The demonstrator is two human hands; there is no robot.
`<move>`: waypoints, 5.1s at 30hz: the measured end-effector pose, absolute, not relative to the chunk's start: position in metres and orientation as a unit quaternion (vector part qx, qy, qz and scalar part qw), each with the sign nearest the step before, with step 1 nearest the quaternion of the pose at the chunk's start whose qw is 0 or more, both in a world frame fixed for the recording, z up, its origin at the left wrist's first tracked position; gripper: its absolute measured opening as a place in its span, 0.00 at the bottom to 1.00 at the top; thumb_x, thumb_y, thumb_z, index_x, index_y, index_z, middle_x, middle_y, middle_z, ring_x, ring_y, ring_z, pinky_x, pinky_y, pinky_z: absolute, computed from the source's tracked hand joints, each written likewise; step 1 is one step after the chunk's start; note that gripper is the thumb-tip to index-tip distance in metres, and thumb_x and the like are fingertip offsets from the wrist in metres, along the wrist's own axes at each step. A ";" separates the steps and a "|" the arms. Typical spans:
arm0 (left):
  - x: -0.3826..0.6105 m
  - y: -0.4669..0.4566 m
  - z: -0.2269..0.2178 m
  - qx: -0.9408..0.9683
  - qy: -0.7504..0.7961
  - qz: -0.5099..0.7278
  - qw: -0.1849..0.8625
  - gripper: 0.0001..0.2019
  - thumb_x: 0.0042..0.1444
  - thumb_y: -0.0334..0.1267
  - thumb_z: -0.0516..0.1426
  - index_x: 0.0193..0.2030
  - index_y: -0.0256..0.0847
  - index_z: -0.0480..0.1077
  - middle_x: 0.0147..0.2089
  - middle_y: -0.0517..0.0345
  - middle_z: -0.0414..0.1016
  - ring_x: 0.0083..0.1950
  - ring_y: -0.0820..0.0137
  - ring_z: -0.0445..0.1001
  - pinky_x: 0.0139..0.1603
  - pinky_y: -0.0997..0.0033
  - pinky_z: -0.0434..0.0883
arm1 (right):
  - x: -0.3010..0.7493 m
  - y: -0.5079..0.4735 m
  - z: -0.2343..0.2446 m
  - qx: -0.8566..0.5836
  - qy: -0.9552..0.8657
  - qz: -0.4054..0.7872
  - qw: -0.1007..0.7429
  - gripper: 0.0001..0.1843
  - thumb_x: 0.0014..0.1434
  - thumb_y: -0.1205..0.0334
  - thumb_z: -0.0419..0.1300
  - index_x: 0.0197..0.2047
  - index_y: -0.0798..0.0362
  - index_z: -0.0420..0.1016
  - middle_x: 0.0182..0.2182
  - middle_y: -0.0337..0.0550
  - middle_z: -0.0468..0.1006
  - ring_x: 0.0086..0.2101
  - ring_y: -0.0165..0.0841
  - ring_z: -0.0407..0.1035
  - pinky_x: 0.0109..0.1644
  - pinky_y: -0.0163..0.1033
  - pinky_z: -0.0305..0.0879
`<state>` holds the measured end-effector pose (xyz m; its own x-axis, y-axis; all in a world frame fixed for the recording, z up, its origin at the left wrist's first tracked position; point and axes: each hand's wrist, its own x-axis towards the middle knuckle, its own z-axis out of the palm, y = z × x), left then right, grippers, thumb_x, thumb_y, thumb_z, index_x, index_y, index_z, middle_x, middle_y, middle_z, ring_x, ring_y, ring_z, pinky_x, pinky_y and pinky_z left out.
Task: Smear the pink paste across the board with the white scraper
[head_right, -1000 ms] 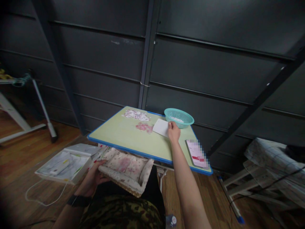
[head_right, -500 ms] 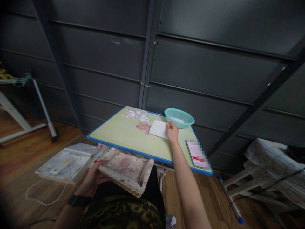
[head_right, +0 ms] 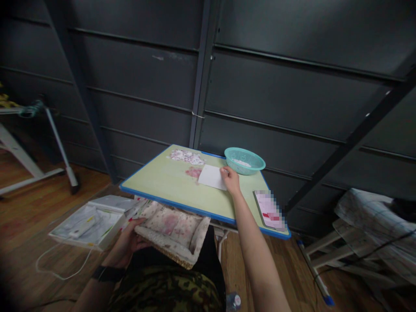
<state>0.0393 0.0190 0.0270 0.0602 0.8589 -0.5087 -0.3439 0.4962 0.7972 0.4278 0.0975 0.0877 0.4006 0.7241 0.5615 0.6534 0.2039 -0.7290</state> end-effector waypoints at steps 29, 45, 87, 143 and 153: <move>0.040 0.021 0.027 0.240 0.542 0.426 0.684 0.06 0.63 0.38 0.58 0.41 0.40 0.74 0.29 0.57 0.78 0.27 0.64 0.78 0.29 0.62 0.81 | 0.428 0.089 0.095 -0.686 -0.493 0.021 0.535 0.25 0.52 0.39 0.52 0.32 0.51 0.78 0.30 0.50 0.81 0.37 0.47 0.71 0.44 0.47 0.65; 0.040 0.020 0.024 0.247 0.533 0.431 0.685 0.09 0.55 0.41 0.63 0.41 0.41 0.73 0.28 0.57 0.77 0.28 0.62 0.78 0.30 0.62 0.80 | 0.430 0.091 0.093 -0.670 -0.480 0.007 0.567 0.26 0.52 0.38 0.54 0.33 0.51 0.79 0.29 0.47 0.81 0.36 0.46 0.71 0.43 0.47 0.66; 0.039 0.019 0.023 0.232 0.516 0.444 0.695 0.10 0.55 0.42 0.64 0.42 0.41 0.74 0.30 0.57 0.79 0.27 0.64 0.79 0.28 0.64 0.80 | 0.421 0.057 0.087 -0.690 -0.517 -0.014 0.507 0.30 0.54 0.29 0.56 0.31 0.49 0.76 0.21 0.43 0.74 0.25 0.38 0.63 0.32 0.42 0.59; 0.040 0.021 0.024 0.236 0.541 0.426 0.686 0.08 0.59 0.41 0.60 0.44 0.41 0.73 0.32 0.54 0.81 0.29 0.61 0.80 0.29 0.62 0.81 | 0.422 0.096 0.090 -0.674 -0.479 -0.043 0.561 0.33 0.58 0.29 0.48 0.33 0.51 0.76 0.28 0.48 0.78 0.34 0.44 0.69 0.43 0.47 0.64; 0.038 0.026 0.015 0.237 0.544 0.437 0.676 0.12 0.57 0.41 0.62 0.47 0.41 0.74 0.34 0.54 0.81 0.30 0.62 0.80 0.28 0.60 0.82 | 0.414 0.095 0.093 -0.654 -0.503 -0.004 0.565 0.32 0.55 0.29 0.51 0.32 0.51 0.76 0.24 0.44 0.75 0.30 0.40 0.65 0.38 0.44 0.61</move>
<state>0.0384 0.0257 0.0148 0.0255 0.8484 -0.5287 -0.3324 0.5060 0.7960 0.4144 0.0950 0.0928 0.4932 0.6541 0.5735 0.6622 0.1452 -0.7351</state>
